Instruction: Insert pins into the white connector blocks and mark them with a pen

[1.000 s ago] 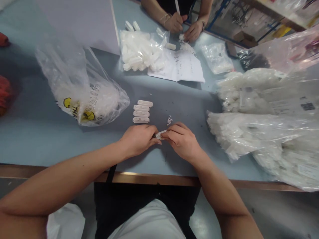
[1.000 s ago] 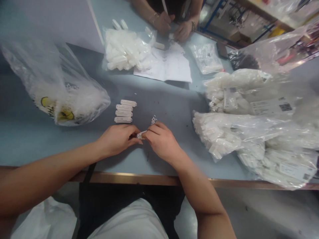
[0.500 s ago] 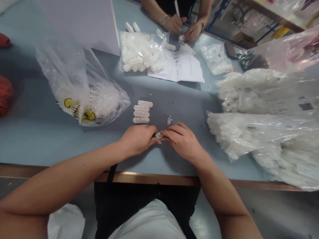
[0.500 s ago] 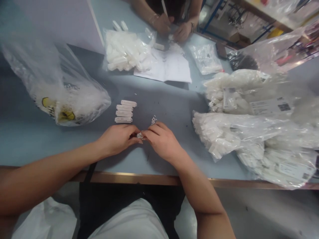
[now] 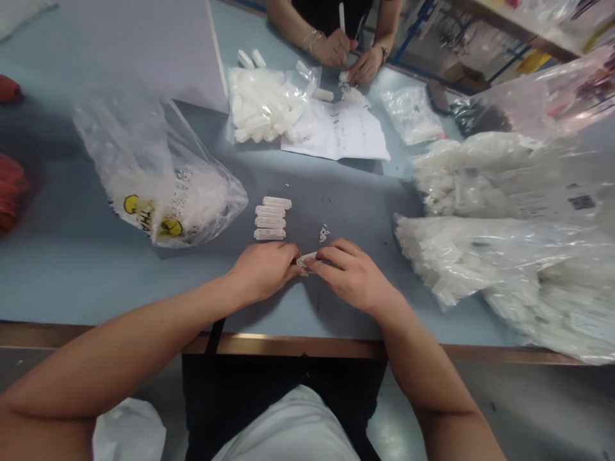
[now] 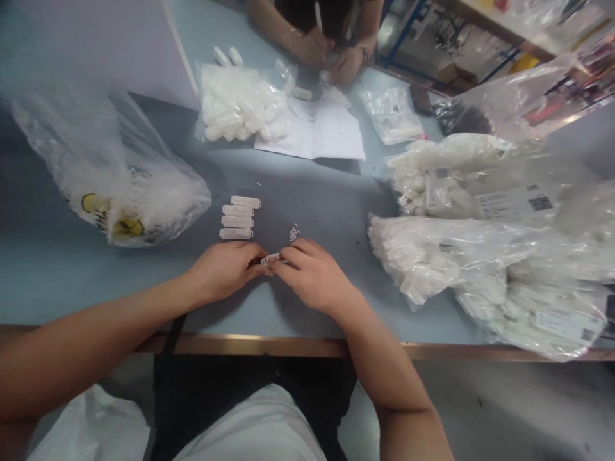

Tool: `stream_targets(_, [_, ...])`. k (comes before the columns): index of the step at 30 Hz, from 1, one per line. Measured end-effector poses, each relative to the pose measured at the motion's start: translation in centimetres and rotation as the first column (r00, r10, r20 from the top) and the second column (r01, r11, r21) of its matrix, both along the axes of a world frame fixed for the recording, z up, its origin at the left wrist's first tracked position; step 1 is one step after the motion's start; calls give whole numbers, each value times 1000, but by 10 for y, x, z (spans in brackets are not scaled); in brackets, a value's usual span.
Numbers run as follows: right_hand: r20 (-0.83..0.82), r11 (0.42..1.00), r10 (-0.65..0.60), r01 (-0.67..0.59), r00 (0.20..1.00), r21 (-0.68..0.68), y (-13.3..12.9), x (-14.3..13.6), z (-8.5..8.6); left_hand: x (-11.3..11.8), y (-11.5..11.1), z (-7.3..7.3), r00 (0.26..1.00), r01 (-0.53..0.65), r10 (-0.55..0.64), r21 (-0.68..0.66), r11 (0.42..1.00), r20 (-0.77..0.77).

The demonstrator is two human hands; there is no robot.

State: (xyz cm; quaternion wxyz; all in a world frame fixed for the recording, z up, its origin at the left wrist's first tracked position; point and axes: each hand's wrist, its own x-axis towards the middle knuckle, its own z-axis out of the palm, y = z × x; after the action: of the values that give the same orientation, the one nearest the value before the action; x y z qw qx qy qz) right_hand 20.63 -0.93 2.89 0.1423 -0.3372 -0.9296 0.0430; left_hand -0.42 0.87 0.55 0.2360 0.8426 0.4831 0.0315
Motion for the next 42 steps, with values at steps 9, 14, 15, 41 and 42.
stream_targets(9, [-158,899,-436,435,886,-46,30,27,-19,-1,0,2,1000,-15,15,-29,999,3])
stream_targets(14, [-81,923,-380,373,921,-94,41,22,-25,-1,1,3,1000,-8,8,-25,1000,3])
stream_targets(15, [-69,928,-369,363,927,-84,42,20,-26,-1,0,3,1000,-5,6,-21,1000,5])
stream_targets(41, [-283,942,-305,244,909,-232,6,-4,-3,-1,-2,5,1000,3,-3,-9,1000,5])
stream_targets(42, [-275,945,-291,230,917,-232,5,-6,-5,0,-2,4,1000,10,-10,-9,1000,3])
